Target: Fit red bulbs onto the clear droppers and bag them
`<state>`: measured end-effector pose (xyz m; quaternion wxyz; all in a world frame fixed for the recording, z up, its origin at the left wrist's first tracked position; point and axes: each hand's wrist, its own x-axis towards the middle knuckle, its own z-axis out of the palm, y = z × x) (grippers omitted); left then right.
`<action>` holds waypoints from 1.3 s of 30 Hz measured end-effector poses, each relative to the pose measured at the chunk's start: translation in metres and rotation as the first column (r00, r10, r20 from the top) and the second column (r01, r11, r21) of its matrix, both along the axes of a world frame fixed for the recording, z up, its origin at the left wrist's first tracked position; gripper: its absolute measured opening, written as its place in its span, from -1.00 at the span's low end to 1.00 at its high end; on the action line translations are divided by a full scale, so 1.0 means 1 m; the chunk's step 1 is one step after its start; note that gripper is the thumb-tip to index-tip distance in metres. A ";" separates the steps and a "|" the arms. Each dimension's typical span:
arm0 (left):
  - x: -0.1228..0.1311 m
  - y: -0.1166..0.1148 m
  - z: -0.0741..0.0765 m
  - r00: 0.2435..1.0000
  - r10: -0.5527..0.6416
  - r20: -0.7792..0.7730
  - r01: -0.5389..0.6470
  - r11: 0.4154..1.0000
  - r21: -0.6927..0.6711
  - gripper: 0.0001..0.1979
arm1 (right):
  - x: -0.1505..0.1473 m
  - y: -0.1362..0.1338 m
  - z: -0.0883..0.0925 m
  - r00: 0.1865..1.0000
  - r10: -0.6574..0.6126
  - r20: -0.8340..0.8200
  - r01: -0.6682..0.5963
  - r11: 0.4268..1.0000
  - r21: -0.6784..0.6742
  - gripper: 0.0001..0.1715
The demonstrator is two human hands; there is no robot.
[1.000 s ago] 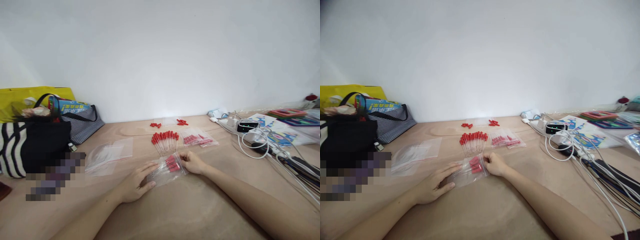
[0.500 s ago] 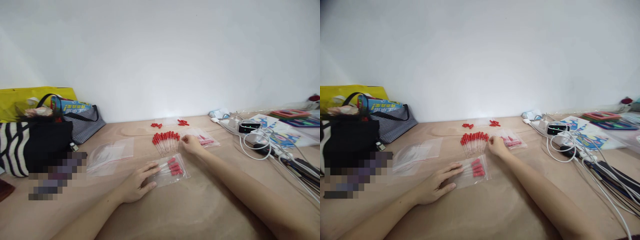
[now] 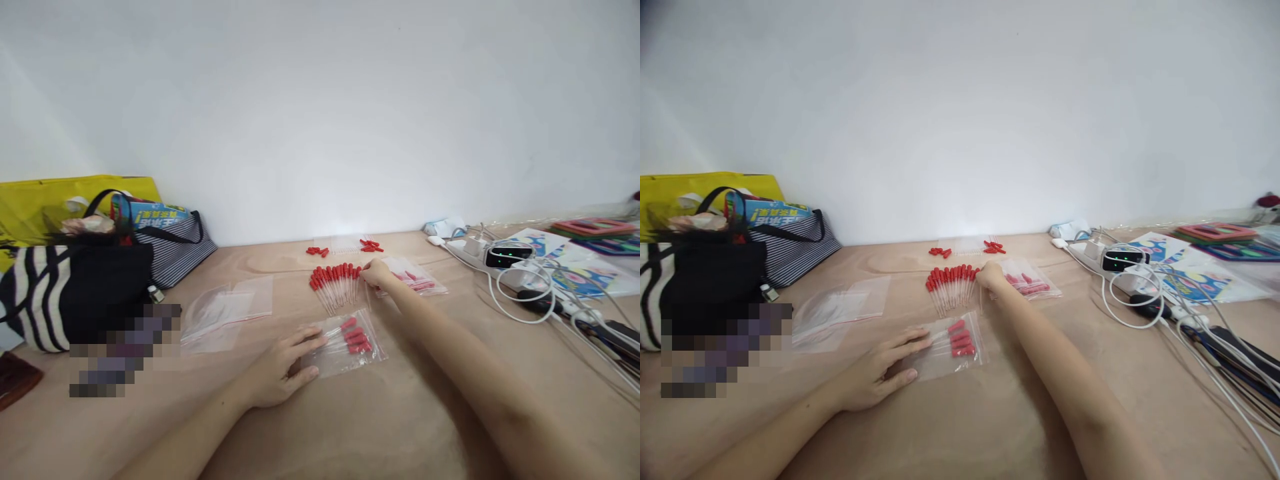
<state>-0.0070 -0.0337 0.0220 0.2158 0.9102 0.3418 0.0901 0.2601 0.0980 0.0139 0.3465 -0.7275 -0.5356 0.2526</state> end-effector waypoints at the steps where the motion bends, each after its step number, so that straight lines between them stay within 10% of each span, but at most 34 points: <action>1: 0.000 0.000 0.000 1.000 -0.001 -0.008 0.001 1.000 0.001 -0.55 | 0.003 -0.002 0.002 0.999 -0.007 -0.036 0.008 1.000 0.029 -0.94; 11: 0.001 0.001 0.000 0.998 -0.021 -0.059 0.022 1.000 0.015 -0.60 | 0.040 -0.087 -0.007 0.856 0.048 -0.514 0.169 0.915 0.367 -0.70; 30: 0.000 0.001 -0.003 0.998 -0.011 -0.055 0.014 0.998 0.054 -0.58 | 0.011 -0.130 -0.024 0.529 0.078 -0.845 0.145 0.973 0.181 -0.60; 39: 0.001 0.001 -0.002 0.999 -0.006 -0.041 0.009 0.998 0.059 -0.58 | 0.013 -0.141 -0.020 0.539 0.119 -0.834 -0.011 0.991 0.134 -0.54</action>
